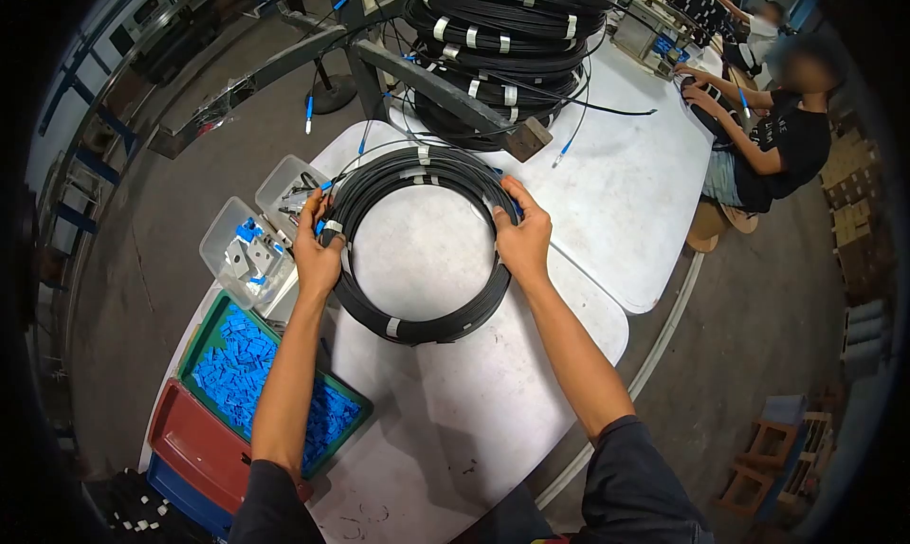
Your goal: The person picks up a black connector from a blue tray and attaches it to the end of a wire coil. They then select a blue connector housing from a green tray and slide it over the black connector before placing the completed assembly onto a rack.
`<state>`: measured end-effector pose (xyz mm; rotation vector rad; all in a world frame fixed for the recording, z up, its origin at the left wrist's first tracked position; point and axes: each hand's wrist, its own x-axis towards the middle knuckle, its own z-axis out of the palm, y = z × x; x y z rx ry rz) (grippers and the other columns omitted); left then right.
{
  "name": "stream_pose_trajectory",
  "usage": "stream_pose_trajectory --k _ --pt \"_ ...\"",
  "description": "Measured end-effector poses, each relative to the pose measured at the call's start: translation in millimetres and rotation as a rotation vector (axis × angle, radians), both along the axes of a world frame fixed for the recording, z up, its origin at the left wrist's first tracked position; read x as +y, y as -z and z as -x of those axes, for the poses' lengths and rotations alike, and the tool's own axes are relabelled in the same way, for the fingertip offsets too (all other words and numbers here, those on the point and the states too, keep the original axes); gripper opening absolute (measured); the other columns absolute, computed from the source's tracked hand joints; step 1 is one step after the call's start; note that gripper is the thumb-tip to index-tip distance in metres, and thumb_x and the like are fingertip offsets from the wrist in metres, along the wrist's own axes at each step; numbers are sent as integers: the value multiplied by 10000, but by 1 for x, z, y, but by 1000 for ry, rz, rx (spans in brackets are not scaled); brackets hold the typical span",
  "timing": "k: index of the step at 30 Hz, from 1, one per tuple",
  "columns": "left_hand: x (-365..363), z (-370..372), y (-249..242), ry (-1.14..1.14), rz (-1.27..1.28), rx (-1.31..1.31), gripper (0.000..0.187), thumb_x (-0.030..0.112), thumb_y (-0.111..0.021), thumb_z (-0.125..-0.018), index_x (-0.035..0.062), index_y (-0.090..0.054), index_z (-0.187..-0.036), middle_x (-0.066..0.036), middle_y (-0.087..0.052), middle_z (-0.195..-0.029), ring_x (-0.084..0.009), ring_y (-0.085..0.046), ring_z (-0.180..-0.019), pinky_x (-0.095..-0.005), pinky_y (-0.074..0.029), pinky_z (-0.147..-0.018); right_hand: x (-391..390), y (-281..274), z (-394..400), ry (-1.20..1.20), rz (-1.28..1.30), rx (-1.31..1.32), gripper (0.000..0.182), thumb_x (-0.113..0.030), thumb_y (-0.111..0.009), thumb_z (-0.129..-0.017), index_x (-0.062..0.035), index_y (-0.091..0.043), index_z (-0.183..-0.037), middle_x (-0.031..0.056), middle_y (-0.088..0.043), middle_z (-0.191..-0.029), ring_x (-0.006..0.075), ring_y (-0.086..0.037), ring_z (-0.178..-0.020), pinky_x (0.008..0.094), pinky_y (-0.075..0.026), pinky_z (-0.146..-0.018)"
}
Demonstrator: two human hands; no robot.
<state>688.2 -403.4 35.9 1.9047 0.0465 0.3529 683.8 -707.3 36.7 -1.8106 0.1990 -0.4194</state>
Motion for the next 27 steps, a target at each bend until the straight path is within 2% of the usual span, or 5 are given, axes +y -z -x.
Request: stream_pose_trajectory --k 5,10,16,19,27 --pt "-12 29 1 -129 -103 -29 947 -102 -697 -729 68 -298 -1571 -201 -264 -1660 -360 -374 -1485 -427 -344 -1190 6 -9 12 80 205 30 583 21 -678 -849 -45 -573 -1419 240 -512 -1520 343 -503 -1415 351 -393 -1156" --pt "-14 42 31 -78 288 32 969 -90 -687 -729 44 -264 -1590 -237 -398 -1580 -329 -438 -1428 -392 -308 -1200 9 -1 22 67 156 76 817 74 -632 -831 -92 -349 -1579 233 -492 -1532 311 -505 -1402 324 -407 -1123" --pt "-18 45 21 -69 426 143 951 -162 -529 -704 55 -284 -1597 -103 -594 -1343 -173 -601 -1070 -262 -480 -906 5 -10 23 -144 -276 155 895 180 -491 -761 -80 -304 -1597 177 -596 -1390 183 -618 -1102 266 -474 -909" --pt "-17 46 17 -21 467 157 938 -152 -503 -687 23 -291 -1584 -190 -490 -1512 -234 -528 -1316 -274 -394 -1081 6 -12 24 -122 -267 191 889 182 -485 -758 -73 -311 -1591 181 -604 -1366 168 -622 -1051 262 -474 -879" --pt "-16 45 16 -29 406 183 935 -168 -487 -689 20 -292 -1584 -194 -464 -1534 -247 -518 -1334 -284 -389 -1094 9 -16 24 -100 -231 215 839 157 -474 -754 -51 -347 -1557 153 -643 -1264 143 -611 -918 251 -472 -801"
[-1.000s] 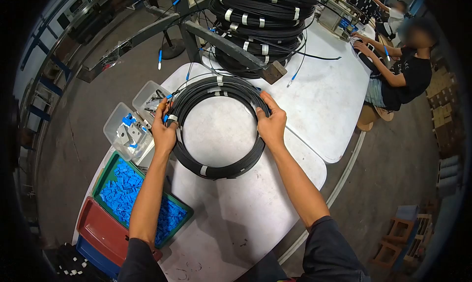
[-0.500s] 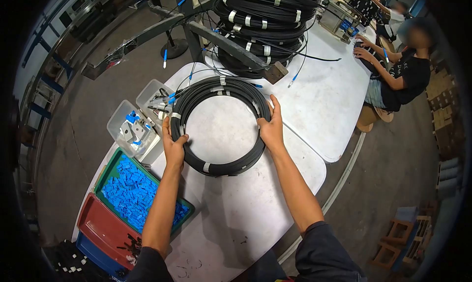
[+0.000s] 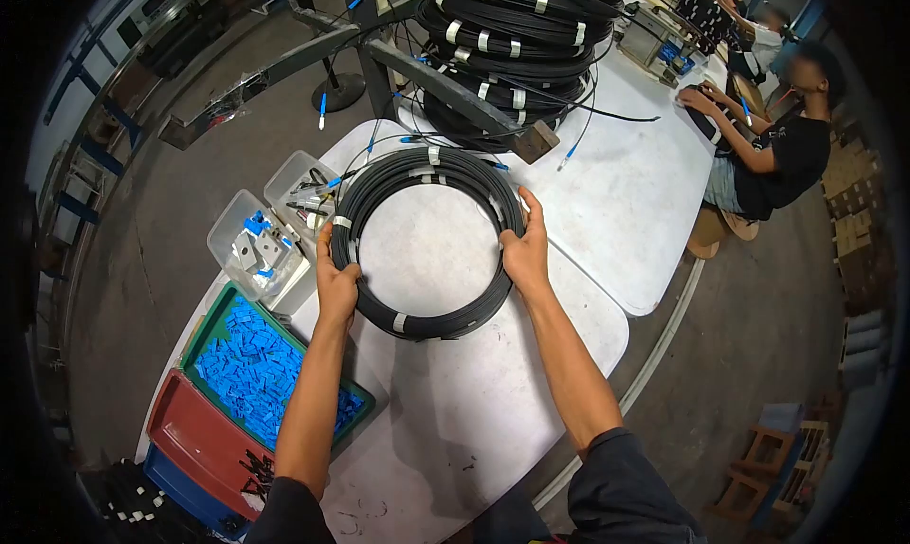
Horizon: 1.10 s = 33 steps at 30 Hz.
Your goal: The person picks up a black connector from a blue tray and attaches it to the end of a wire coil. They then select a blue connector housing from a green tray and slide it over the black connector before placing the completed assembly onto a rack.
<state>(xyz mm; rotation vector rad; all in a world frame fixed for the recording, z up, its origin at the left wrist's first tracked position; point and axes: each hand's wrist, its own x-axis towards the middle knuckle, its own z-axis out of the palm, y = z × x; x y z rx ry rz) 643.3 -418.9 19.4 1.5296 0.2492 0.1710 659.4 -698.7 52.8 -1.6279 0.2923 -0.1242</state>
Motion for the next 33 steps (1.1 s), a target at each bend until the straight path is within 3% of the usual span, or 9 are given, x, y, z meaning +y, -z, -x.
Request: stream_pose_trajectory --k 9,11,15,18,22,23,24,29,33 --pt "4 -9 28 29 -35 -78 945 -166 -503 -723 17 -223 -1607 -253 -358 -1600 -331 -388 -1471 -357 -279 -1214 -5 15 -4 -8 92 -43 826 118 -502 -769 -100 -352 -1551 124 -651 -1195 145 -585 -840 267 -471 -724" --pt "2 -9 30 20 -58 -146 901 -118 -587 -805 8 -197 -1607 -258 -360 -1595 -348 -376 -1479 -374 -284 -1217 -12 22 -6 -54 -24 -37 834 70 -572 -816 -115 -298 -1582 170 -589 -1346 190 -607 -997 300 -495 -851" --pt "0 38 16 -60 -162 -118 840 221 -701 -969 -3 -193 -1600 -279 -373 -1581 -364 -360 -1489 -422 -286 -1219 -15 35 29 228 -152 -140 803 -151 -707 -937 -146 -263 -1607 227 -385 -1549 301 -454 -1358 409 -376 -1138" --pt "19 142 -28 38 -212 -114 816 246 -684 -984 1 -209 -1601 -233 -377 -1596 -333 -363 -1492 -442 -275 -1224 -4 47 110 267 63 -203 604 -211 -601 -1033 -43 -338 -1551 195 -448 -1481 276 -470 -1328 392 -397 -1118" --pt "63 310 -30 51 -75 80 689 199 -649 -1013 33 -293 -1579 -163 -429 -1576 -260 -522 -1357 -413 -401 -1127 68 72 252 -107 159 -101 399 -188 -617 -1025 31 -513 -1343 122 -544 -1260 224 -515 -1193 361 -410 -1054" --pt "75 352 -25 7 -46 140 637 201 -639 -1020 45 -340 -1560 -162 -466 -1551 -246 -597 -1273 -398 -461 -1066 86 97 284 -267 114 -84 318 -281 -623 -1043 -26 -557 -1222 45 -590 -1078 120 -552 -915 256 -454 -791" --pt "89 392 -21 -95 -55 146 637 201 -639 -1020 45 -340 -1560 -162 -466 -1551 -246 -597 -1273 -398 -461 -1066 118 94 321 -402 -6 -16 262 -249 -639 -1032 -38 -557 -1164 21 -588 -990 90 -520 -794 242 -419 -677" --pt "164 560 -31 -634 -99 208 393 78 -635 -1007 27 -561 -1389 -90 -656 -1338 -128 -656 -1048 -291 -530 -900 258 34 445 -1181 -128 282 130 -116 -669 -994 -24 -641 -1082 59 -676 -1048 128 -593 -900 289 -497 -822" --pt "236 639 -68 -1046 -192 138 314 77 -648 -994 19 -616 -1301 -90 -691 -1267 -140 -673 -1034 -301 -518 -940 383 -2 473 -1477 -115 -14 93 -24 -654 -958 -12 -632 -1048 68 -689 -982 122 -609 -868 292 -503 -795"
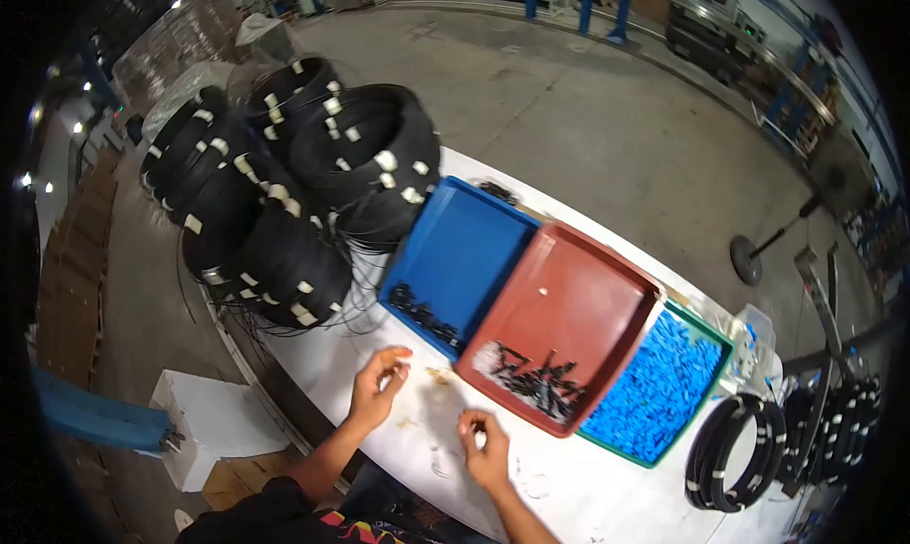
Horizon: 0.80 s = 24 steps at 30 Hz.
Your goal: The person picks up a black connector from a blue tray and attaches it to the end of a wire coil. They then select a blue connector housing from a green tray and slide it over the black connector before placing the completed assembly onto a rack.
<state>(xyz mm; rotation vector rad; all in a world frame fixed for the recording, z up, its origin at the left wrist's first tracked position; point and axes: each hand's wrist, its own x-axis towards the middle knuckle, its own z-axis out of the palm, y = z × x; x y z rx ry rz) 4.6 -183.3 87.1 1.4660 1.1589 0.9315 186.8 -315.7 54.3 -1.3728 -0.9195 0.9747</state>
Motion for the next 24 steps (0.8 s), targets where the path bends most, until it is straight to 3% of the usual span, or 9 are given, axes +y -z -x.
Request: stream_pose_trajectory --k 2,4,8,10,11,15,19,22,24 --pt "42 18 -19 -98 -19 -194 428 94 -655 -987 7 -531 -1387 -124 -610 -1393 -200 -583 -1251 -367 -449 -1072 74 -12 -1 -34 -149 -179 112 55 -619 -927 -10 -600 -1016 47 -646 -930 109 -588 -821 286 -485 -748" --pt "92 22 -49 -173 -202 -211 521 170 -699 -966 17 -495 -1420 -157 -533 -1477 -259 -516 -1360 -416 -401 -1119 155 -40 2 -72 -223 2 127 -4 -647 -977 -18 -568 -1074 17 -597 -946 107 -565 -846 260 -483 -760" --pt "181 29 -100 -302 -457 266 689 259 -735 -896 71 -401 -1468 -322 -297 -1572 -461 -295 -1477 -528 -220 -1225 319 -64 -7 53 -283 -46 387 -133 -708 -978 -1 -518 -1288 102 -635 -1143 178 -626 -1030 312 -506 -936" --pt "220 31 -106 -336 -248 73 757 236 -727 -899 74 -316 -1513 -320 -287 -1575 -462 -274 -1488 -507 -219 -1229 388 -92 -10 154 -302 -256 607 -257 -741 -957 -1 -437 -1414 195 -619 -1297 259 -637 -1139 374 -504 -1001" --pt "241 30 -97 -347 -142 -102 780 237 -732 -905 73 -287 -1525 -322 -285 -1573 -465 -280 -1485 -497 -234 -1224 420 -102 -11 175 -257 -189 711 -331 -755 -935 -5 -399 -1457 235 -584 -1361 298 -613 -1204 400 -490 -1028" --pt "277 18 -102 -484 -66 -230 801 244 -762 -910 105 -286 -1538 -290 -329 -1560 -397 -346 -1457 -458 -266 -1203 504 -114 -13 202 -122 -325 1059 -529 -790 -846 -23 -227 -1587 323 -435 -1526 433 -452 -1415 462 -374 -1154" --pt "289 14 -112 -452 15 -250 814 246 -795 -876 155 -332 -1540 -295 -278 -1590 -404 -291 -1486 -478 -228 -1220 539 -97 -12 -12 -124 -187 973 -63 -668 -813 -63 -136 -1627 351 -421 -1526 438 -461 -1409 416 -353 -1174" --pt "284 9 -119 -532 40 -141 801 257 -819 -850 175 -388 -1521 -297 -277 -1591 -408 -264 -1498 -494 -217 -1223 530 -119 1 60 -144 -291 969 -8 -638 -793 -68 -149 -1626 345 -442 -1513 415 -483 -1397 390 -364 -1165" --pt "275 7 -125 -541 -61 -135 745 276 -832 -834 180 -465 -1476 -299 -250 -1600 -404 -218 -1513 -493 -209 -1223 531 -121 1 51 -267 -62 947 60 -626 -771 -72 -210 -1612 336 -421 -1529 406 -491 -1389 400 -375 -1155"
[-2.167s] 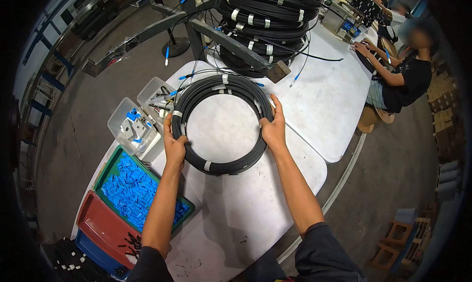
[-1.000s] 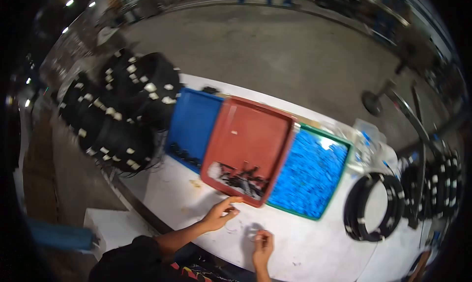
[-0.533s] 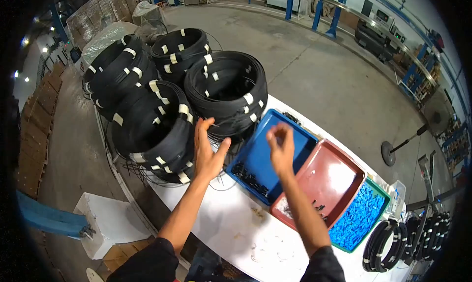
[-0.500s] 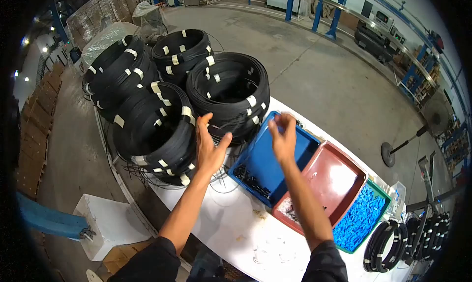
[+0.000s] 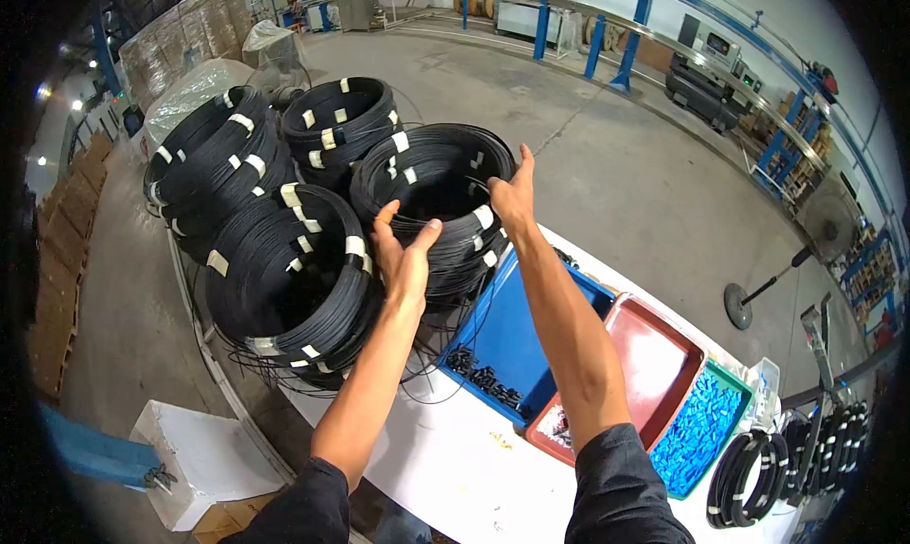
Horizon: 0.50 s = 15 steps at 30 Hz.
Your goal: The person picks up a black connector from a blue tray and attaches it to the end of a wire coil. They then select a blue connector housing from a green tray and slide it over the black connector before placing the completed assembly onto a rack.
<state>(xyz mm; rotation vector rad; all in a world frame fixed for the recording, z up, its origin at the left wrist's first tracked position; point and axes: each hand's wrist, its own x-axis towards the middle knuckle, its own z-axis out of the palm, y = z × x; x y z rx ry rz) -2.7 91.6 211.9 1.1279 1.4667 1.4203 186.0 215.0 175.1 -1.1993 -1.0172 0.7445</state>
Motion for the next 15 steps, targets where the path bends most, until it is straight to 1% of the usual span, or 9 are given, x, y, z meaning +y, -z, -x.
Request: stream_pose_trajectory --k 2,3,4,6,8,10,13,14,15 --pt "-11 -2 3 66 -140 -156 788 346 -858 -800 218 -460 -1468 -382 -138 -1602 -486 -224 -1494 -547 -213 -1214 -17 -10 3 156 -67 -8 976 131 -584 -739 -114 -228 -1615 284 -432 -1511 281 -631 -1070 343 -531 -824" --pt "-26 -6 -3 63 -116 -205 779 349 -855 -814 210 -454 -1468 -320 -200 -1568 -430 -267 -1475 -532 -286 -1187 -54 -32 11 161 -86 60 945 148 -579 -760 -129 -256 -1604 281 -334 -1584 282 -599 -1153 331 -527 -829" --pt "-35 -6 11 111 -214 -229 764 262 -834 -855 212 -399 -1481 -235 -287 -1506 -356 -406 -1388 -511 -381 -1126 -87 -44 12 115 -120 111 916 167 -586 -778 -124 -278 -1590 273 -340 -1583 297 -534 -1268 324 -520 -885" --pt "-91 -6 -6 193 -238 -723 743 111 -789 -889 223 -346 -1475 -141 -339 -1447 -278 -538 -1237 -426 -474 -1026 -154 -51 9 184 -314 79 895 169 -641 -785 -110 -293 -1561 224 -356 -1541 302 -459 -1353 413 -519 -1068" --pt "-131 3 31 176 -406 -684 729 120 -746 -917 312 -329 -1484 -92 -334 -1501 -328 -518 -1243 -571 -450 -1002 -241 -62 3 169 -418 169 896 78 -728 -802 -125 -270 -1544 157 -400 -1461 279 -497 -1306 448 -536 -1069" --pt "-191 15 41 193 -262 -859 775 -32 -692 -887 301 -319 -1479 -69 -430 -1403 -257 -569 -1103 -450 -513 -903 -293 -35 -32 -20 -641 483 842 -237 -787 -863 -183 -283 -1535 138 -460 -1400 312 -527 -1285 547 -538 -1041" --pt "-262 35 82 277 -100 -716 843 -150 -637 -818 272 -291 -1460 -32 -478 -1299 -193 -561 -1012 -318 -504 -821 -345 10 -70 -351 -309 898 930 -427 -790 -876 -309 -209 -1592 101 -414 -1556 334 -546 -1283 565 -527 -1052" --pt "-285 41 99 315 -127 -623 856 -174 -623 -798 262 -284 -1451 -20 -476 -1283 -180 -554 -993 -287 -495 -799 -364 31 -71 -131 28 713 1065 -343 -831 -857 -331 -105 -1638 156 -356 -1617 338 -494 -1368 565 -512 -1071" --pt "-307 52 116 320 -106 -556 857 -175 -621 -790 259 -277 -1444 -18 -463 -1271 -178 -547 -978 -293 -494 -793 -391 48 -65 -225 -22 571 1114 -275 -843 -849 -311 -66 -1646 183 -355 -1611 337 -468 -1397 559 -509 -1077"
